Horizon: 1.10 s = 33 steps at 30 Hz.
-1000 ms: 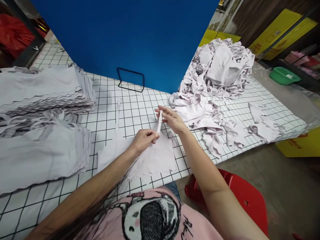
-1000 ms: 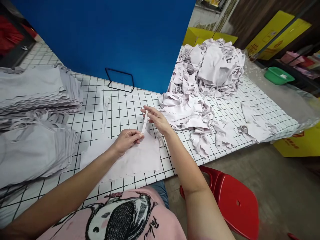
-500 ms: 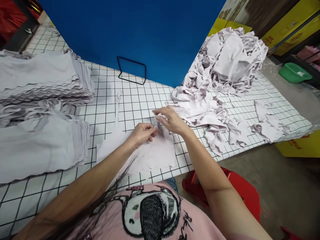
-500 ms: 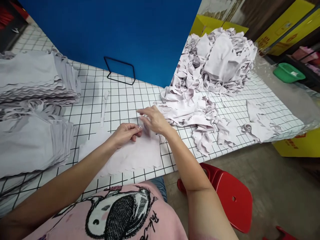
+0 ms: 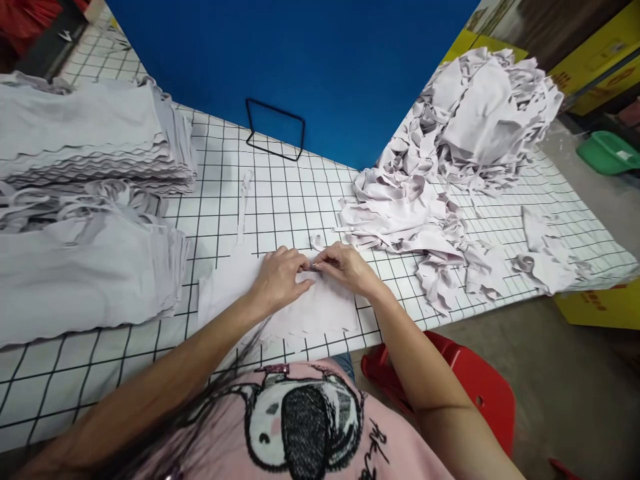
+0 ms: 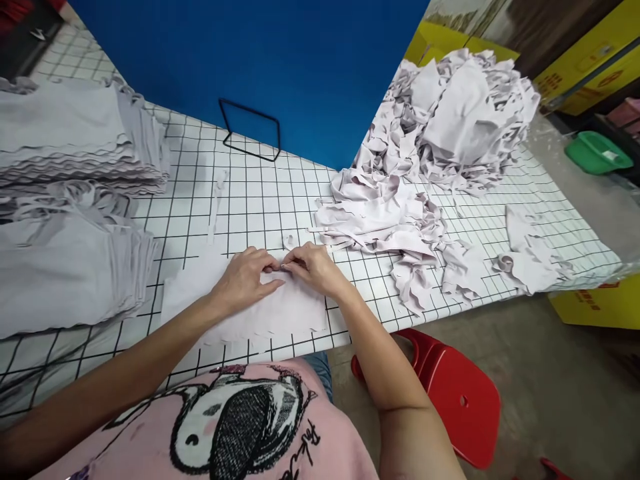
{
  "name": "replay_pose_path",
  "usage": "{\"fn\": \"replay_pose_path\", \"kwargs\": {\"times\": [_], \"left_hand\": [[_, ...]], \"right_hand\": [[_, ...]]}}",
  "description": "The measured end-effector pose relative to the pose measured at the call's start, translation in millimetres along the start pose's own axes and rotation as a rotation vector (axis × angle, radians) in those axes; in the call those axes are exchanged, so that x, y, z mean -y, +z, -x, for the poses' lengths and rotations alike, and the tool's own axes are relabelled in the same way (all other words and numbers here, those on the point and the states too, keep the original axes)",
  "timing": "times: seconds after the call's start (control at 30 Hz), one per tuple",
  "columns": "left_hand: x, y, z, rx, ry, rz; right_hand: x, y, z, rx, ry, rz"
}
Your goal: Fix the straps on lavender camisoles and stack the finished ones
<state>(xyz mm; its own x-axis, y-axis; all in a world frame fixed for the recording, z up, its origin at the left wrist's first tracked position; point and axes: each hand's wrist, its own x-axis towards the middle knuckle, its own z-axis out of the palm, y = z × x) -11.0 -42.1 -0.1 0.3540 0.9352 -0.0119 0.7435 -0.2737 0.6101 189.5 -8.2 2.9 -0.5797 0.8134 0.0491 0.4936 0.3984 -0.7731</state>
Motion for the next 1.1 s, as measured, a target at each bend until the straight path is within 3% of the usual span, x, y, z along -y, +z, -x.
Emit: {"fn": "replay_pose_path", "kwargs": {"times": [0.6,1.1], "left_hand": [[-5,9.3,-2,-0.02,-0.079,0.108],[-4,11.8,-3,-0.017,-0.069,0.088]], "right_hand": [[1,9,6,0.007,-0.01,-0.056],[-1,11,7,0.003,-0.017,-0.051]]}}
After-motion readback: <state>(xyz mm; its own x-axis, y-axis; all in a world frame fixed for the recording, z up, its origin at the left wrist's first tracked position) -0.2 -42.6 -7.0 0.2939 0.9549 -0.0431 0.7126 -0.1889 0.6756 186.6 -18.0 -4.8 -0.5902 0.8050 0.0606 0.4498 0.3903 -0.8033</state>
